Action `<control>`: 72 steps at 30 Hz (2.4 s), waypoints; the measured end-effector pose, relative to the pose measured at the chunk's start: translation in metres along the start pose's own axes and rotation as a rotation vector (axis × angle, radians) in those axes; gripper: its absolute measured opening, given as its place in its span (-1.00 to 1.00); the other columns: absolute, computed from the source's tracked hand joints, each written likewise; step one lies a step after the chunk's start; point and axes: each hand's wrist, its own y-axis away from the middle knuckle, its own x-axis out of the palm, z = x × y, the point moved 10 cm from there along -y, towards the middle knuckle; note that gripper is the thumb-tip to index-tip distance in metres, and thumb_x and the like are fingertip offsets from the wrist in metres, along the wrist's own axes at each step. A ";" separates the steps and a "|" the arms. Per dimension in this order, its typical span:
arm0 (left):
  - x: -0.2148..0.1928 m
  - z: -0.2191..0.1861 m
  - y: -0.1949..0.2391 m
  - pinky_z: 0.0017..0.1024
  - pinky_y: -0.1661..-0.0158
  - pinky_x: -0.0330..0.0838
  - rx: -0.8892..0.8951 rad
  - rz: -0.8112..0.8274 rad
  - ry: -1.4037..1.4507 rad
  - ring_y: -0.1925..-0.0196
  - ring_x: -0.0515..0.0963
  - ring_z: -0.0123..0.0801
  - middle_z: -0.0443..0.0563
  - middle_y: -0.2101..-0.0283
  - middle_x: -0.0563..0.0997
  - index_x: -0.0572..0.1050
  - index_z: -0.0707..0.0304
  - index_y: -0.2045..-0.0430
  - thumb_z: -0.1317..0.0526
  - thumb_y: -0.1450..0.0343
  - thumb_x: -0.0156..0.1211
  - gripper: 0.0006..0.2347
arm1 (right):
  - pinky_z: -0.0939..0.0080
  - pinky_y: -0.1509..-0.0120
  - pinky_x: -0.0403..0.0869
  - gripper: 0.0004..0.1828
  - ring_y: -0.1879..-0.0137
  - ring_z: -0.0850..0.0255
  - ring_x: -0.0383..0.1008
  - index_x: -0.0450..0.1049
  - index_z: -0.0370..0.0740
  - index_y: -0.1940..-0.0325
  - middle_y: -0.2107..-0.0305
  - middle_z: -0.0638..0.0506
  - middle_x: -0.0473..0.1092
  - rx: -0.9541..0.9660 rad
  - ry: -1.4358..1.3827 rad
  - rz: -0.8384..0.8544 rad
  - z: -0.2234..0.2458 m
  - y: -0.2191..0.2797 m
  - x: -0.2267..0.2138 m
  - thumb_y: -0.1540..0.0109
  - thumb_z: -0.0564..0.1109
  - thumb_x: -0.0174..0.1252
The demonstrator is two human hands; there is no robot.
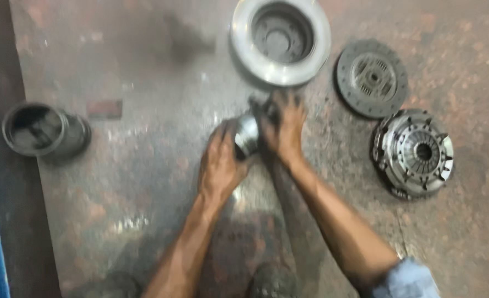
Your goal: The person scrubs a cylindrical metal part with a dark abrasive pad on a concrete floor. Nearby, a flywheel, clutch disc, and pressure plate are visible. The person rotates the part to clean different sides and then places it down.
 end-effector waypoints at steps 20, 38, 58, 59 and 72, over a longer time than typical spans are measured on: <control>-0.009 0.000 -0.025 -0.18 -0.24 0.44 -0.200 0.159 -0.003 -0.24 0.52 0.17 0.44 -0.18 0.51 0.39 0.54 -0.16 0.32 -0.07 0.53 -0.29 | -0.13 -0.12 0.22 -0.80 -0.02 -0.12 0.30 0.45 -0.25 0.17 0.23 -0.16 0.35 -0.092 0.031 -0.091 0.016 0.011 -0.002 -0.19 -0.14 0.27; -0.009 -0.011 -0.004 -0.06 -0.27 0.36 0.065 -0.019 0.038 -0.28 0.41 0.33 0.53 -0.22 0.41 0.34 0.55 -0.19 0.32 -0.08 0.55 -0.26 | -0.26 -0.25 0.25 -0.71 -0.17 -0.22 0.33 0.50 -0.21 0.07 0.10 -0.22 0.40 -0.077 0.017 0.002 0.008 0.011 0.009 -0.16 -0.11 0.30; 0.009 0.014 0.000 -0.12 -0.27 0.39 -0.174 0.162 -0.042 -0.29 0.46 0.25 0.46 -0.25 0.46 0.33 0.46 -0.24 0.30 -0.14 0.54 -0.27 | -0.17 -0.16 0.18 -0.83 -0.08 -0.06 0.29 0.55 -0.17 0.16 0.14 -0.12 0.37 -0.004 0.033 -0.022 -0.010 -0.005 0.010 -0.30 -0.05 0.33; 0.010 0.014 -0.002 -0.14 -0.28 0.40 -0.188 0.174 -0.057 -0.29 0.49 0.23 0.43 -0.26 0.48 0.35 0.41 -0.26 0.38 -0.18 0.47 -0.32 | -0.18 -0.15 0.18 -0.81 -0.08 -0.08 0.28 0.55 -0.18 0.19 0.13 -0.12 0.38 -0.052 0.041 -0.020 -0.005 0.000 0.003 -0.23 -0.04 0.34; 0.007 -0.008 -0.007 -0.13 -0.23 0.37 -0.236 0.258 -0.179 -0.26 0.44 0.23 0.43 -0.25 0.40 0.25 0.47 -0.24 0.30 -0.11 0.56 -0.22 | -0.26 -0.08 0.22 -0.80 -0.04 -0.22 0.31 0.51 -0.25 0.23 0.18 -0.17 0.37 -0.076 0.053 0.006 0.012 0.009 -0.002 -0.14 -0.13 0.31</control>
